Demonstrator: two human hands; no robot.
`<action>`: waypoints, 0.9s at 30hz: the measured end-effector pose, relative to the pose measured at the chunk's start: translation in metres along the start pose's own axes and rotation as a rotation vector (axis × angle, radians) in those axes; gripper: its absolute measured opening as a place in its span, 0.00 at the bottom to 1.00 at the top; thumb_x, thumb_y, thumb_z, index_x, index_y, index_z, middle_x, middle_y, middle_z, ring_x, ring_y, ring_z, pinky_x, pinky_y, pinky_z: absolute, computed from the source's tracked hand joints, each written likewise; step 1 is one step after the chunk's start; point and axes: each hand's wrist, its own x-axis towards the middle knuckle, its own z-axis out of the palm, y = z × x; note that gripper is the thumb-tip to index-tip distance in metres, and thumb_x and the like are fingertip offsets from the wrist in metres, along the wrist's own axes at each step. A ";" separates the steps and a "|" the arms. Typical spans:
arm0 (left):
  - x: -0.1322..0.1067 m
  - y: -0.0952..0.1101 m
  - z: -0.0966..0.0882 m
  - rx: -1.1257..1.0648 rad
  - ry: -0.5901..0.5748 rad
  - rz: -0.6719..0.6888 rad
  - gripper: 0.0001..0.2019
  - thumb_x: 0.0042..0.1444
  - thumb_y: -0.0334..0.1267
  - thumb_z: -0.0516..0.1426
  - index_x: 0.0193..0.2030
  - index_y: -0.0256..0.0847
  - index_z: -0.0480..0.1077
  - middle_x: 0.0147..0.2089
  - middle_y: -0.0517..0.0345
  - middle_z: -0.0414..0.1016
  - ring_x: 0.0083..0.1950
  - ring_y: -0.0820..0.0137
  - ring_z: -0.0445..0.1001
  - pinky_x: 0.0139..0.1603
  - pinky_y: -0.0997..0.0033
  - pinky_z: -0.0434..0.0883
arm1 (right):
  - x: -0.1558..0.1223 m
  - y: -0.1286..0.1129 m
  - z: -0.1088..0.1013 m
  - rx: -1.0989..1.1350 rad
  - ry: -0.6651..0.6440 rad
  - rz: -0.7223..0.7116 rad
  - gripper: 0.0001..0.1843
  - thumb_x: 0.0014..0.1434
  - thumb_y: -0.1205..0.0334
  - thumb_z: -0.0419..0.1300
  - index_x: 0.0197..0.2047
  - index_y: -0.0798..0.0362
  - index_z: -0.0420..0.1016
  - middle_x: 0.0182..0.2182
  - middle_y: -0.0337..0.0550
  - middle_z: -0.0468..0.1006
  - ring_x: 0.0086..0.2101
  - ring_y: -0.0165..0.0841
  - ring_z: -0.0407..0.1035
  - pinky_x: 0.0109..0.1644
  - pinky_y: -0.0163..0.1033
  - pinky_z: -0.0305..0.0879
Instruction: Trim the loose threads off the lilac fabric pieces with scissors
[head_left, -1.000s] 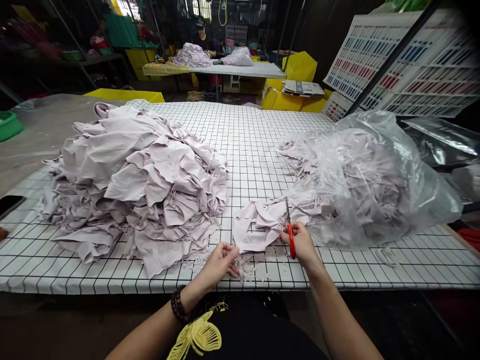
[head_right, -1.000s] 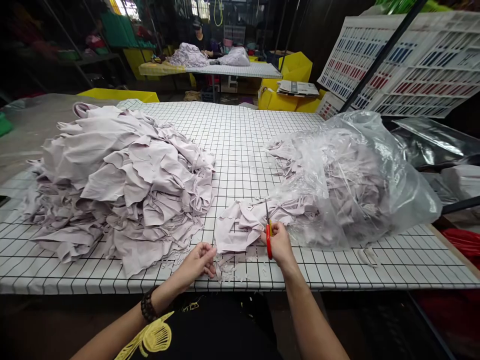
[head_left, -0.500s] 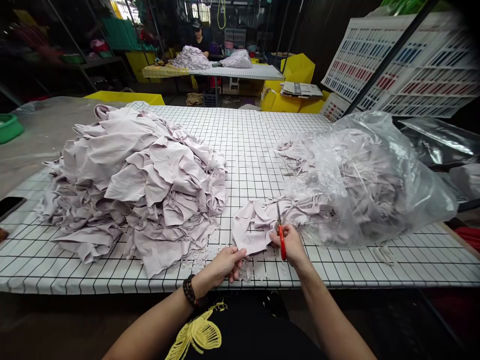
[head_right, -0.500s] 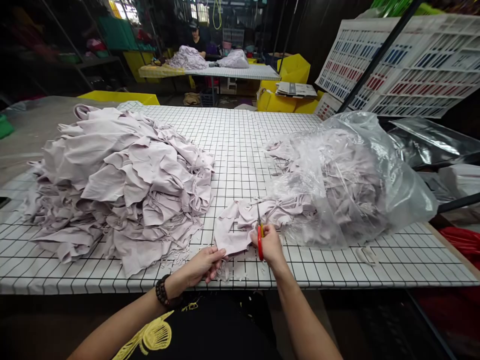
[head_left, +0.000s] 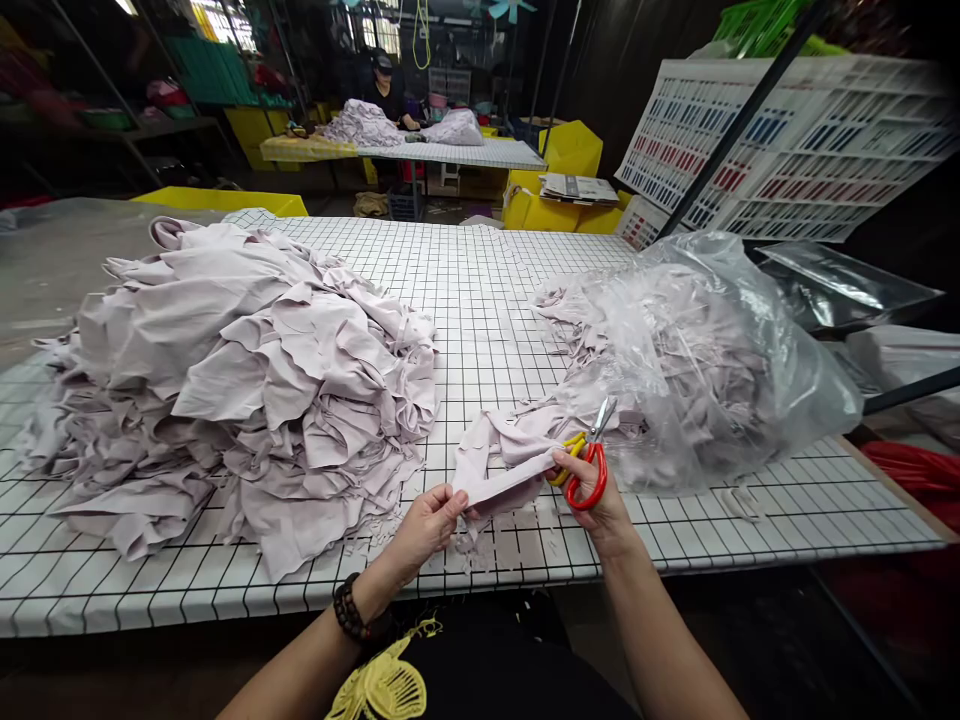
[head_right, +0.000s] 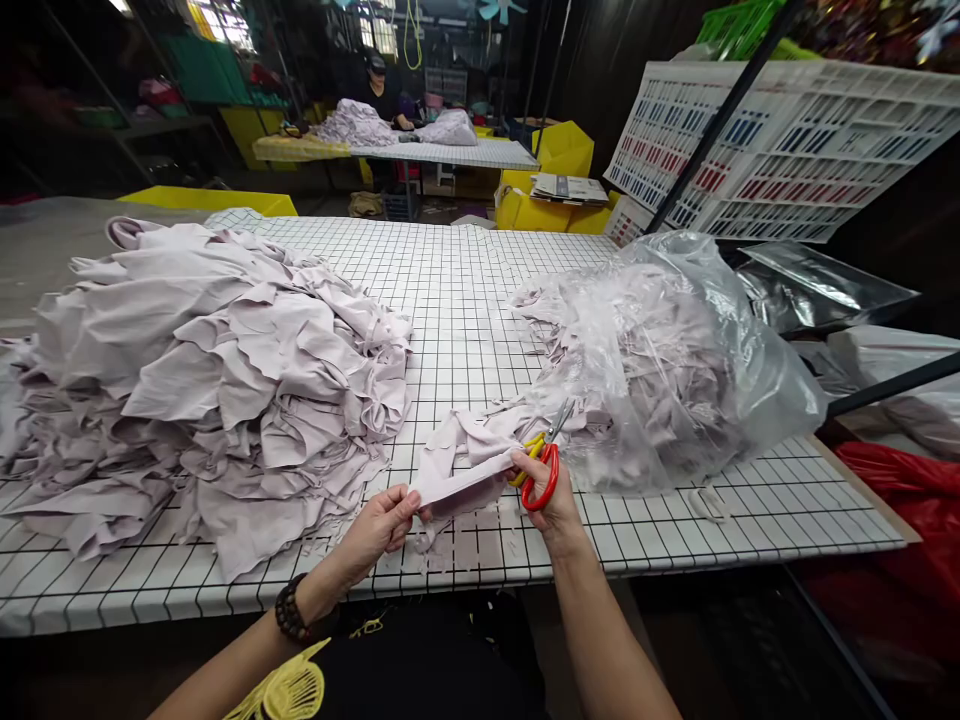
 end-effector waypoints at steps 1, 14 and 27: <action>0.000 0.000 0.000 -0.028 -0.015 -0.009 0.19 0.52 0.53 0.58 0.29 0.38 0.60 0.26 0.64 0.68 0.16 0.85 0.45 0.15 0.80 0.44 | 0.000 0.000 0.001 0.009 -0.004 -0.001 0.12 0.43 0.63 0.70 0.30 0.54 0.73 0.27 0.37 0.75 0.26 0.30 0.70 0.30 0.36 0.69; -0.013 0.023 0.007 -0.007 -0.200 -0.097 0.16 0.52 0.47 0.61 0.35 0.32 0.72 0.26 0.59 0.69 0.23 0.79 0.64 0.25 0.77 0.65 | 0.002 0.008 -0.013 -0.003 0.063 -0.068 0.13 0.44 0.65 0.70 0.31 0.54 0.71 0.26 0.35 0.74 0.25 0.26 0.68 0.29 0.32 0.67; -0.007 0.047 0.038 0.333 -0.035 0.434 0.16 0.59 0.47 0.54 0.33 0.37 0.76 0.56 0.46 0.63 0.30 0.77 0.66 0.27 0.76 0.64 | 0.000 0.016 -0.012 -0.189 0.168 -0.100 0.20 0.38 0.56 0.72 0.29 0.53 0.65 0.23 0.34 0.72 0.21 0.29 0.67 0.26 0.36 0.66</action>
